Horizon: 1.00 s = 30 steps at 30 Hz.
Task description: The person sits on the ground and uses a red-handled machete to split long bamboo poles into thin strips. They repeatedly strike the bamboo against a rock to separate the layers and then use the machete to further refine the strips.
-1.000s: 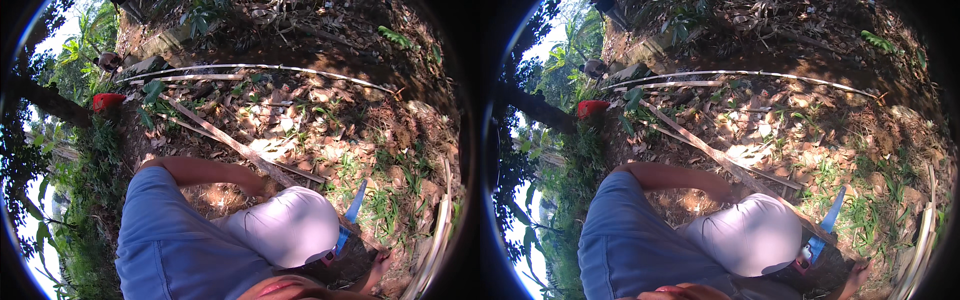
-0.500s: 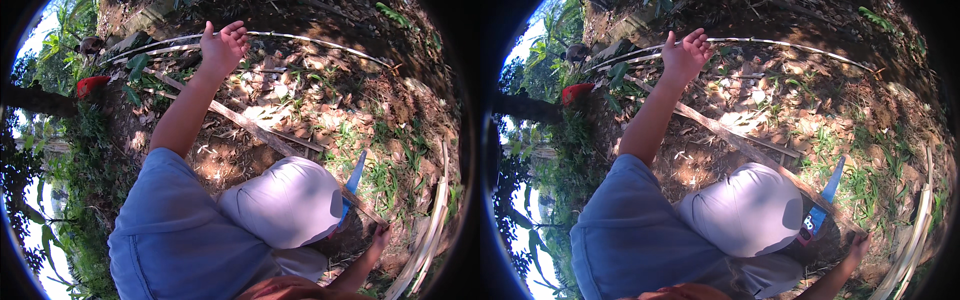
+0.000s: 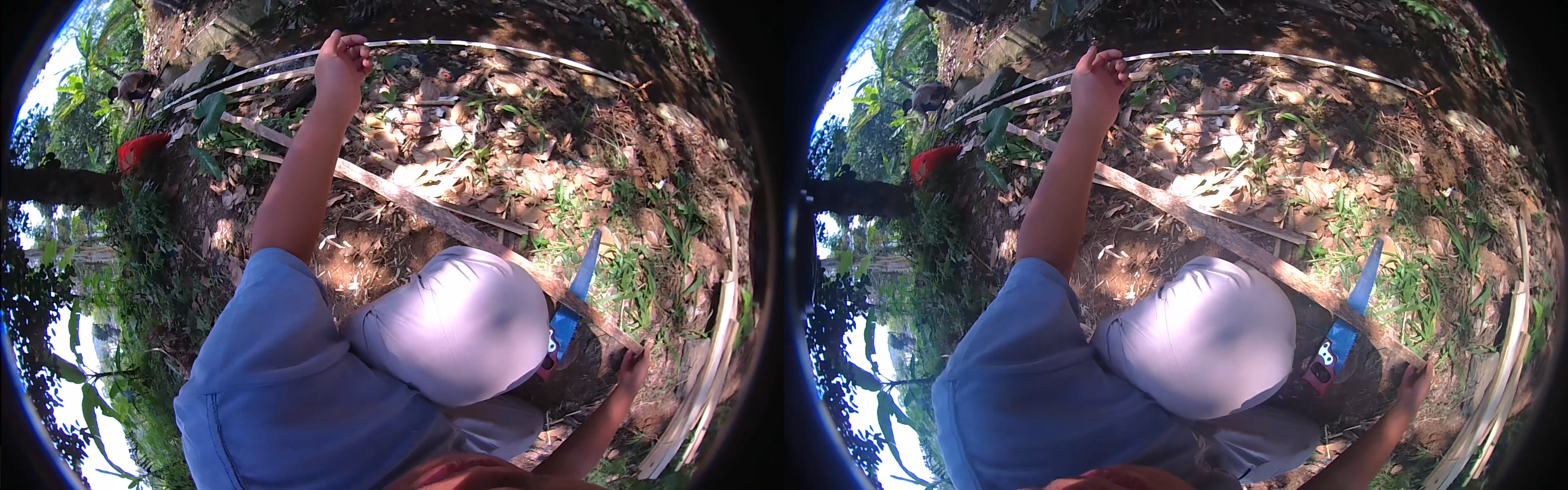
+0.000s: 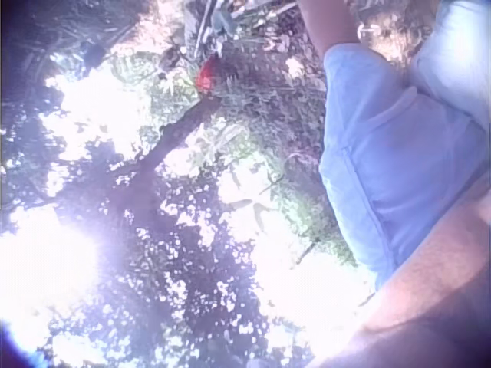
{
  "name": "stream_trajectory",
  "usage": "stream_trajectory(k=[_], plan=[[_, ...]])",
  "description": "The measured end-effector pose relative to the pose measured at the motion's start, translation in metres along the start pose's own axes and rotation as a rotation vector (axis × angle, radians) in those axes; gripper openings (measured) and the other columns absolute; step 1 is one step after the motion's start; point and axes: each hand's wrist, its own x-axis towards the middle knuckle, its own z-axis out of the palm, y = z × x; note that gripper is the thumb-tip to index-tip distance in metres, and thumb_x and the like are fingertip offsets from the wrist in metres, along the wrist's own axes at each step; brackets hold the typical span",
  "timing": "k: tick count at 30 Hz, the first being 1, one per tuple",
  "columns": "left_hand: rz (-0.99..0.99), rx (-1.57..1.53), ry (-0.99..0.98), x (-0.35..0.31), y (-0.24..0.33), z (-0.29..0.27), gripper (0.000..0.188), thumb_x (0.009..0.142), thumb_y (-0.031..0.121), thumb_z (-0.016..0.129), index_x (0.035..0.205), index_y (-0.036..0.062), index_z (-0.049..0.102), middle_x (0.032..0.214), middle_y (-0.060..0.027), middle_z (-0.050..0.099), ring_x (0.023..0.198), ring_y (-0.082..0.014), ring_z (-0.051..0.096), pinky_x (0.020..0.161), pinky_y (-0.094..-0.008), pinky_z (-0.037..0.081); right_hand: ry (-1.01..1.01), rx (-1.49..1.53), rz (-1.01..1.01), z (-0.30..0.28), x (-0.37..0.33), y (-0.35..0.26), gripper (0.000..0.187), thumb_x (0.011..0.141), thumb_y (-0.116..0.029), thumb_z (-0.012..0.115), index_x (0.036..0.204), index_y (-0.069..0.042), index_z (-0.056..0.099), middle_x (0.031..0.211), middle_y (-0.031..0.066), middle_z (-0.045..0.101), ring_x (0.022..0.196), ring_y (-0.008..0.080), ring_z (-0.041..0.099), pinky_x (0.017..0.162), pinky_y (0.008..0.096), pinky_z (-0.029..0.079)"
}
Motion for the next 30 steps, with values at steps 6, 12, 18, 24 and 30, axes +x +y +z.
stream_trajectory(k=[6,12,18,24,30], plan=[[-0.493,0.783,-0.730,-0.083,-0.161,0.100,0.035,0.108,0.036,0.057,0.116,0.0032,0.066,0.098,-0.0067,0.069,0.095,-0.0178,0.067,0.083,-0.0328,0.052,0.139,0.009,-0.034,0.006,-0.002,0.019,0.016,0.092,-0.021,0.083,0.100,-0.015,0.070,0.085,-0.0053,0.064,0.080,0.0108,0.061,0.078,0.0281,0.054],[-0.499,0.876,-1.434,-0.173,-0.284,0.122,0.042,0.101,0.029,0.073,0.128,-0.0010,0.061,0.109,-0.0138,0.073,0.101,-0.0187,0.069,0.093,-0.0363,0.054,0.025,-0.106,-0.095,0.039,-0.024,0.037,0.010,0.097,-0.013,0.073,0.097,-0.009,0.063,0.087,0.0022,0.067,0.070,0.0121,0.064,0.063,0.0238,0.059],[-0.245,1.031,-1.407,-0.205,-0.335,0.122,0.036,0.098,0.028,0.077,0.110,-0.0046,0.067,0.081,-0.0119,0.070,0.074,-0.0190,0.064,0.071,-0.0374,0.054,0.242,-0.077,-0.059,0.049,-0.045,0.048,0.013,0.097,-0.018,0.072,0.105,-0.020,0.063,0.108,-0.0061,0.070,0.105,0.0112,0.061,0.090,0.0366,0.049],[-0.469,1.015,-1.288,-0.223,-0.359,0.112,0.041,0.100,0.033,0.075,0.101,-0.0070,0.065,0.069,-0.0112,0.059,0.065,-0.0175,0.052,0.062,-0.0386,0.047,0.274,-0.092,-0.097,0.048,-0.047,0.050,0.020,0.095,-0.026,0.077,0.110,-0.019,0.065,0.110,-0.0045,0.072,0.104,0.0082,0.062,0.084,0.0319,0.049],[-0.502,1.041,-1.260,-0.222,-0.341,0.125,0.043,0.100,0.035,0.074,0.101,-0.0064,0.066,0.068,-0.0059,0.059,0.064,-0.0133,0.052,0.059,-0.0340,0.046,0.667,-0.916,-0.830,0.120,-0.106,0.063,0.058,0.088,-0.037,0.083,0.132,-0.006,0.063,0.148,0.0231,0.049,0.131,0.0349,0.054,0.104,0.0530,0.047]])
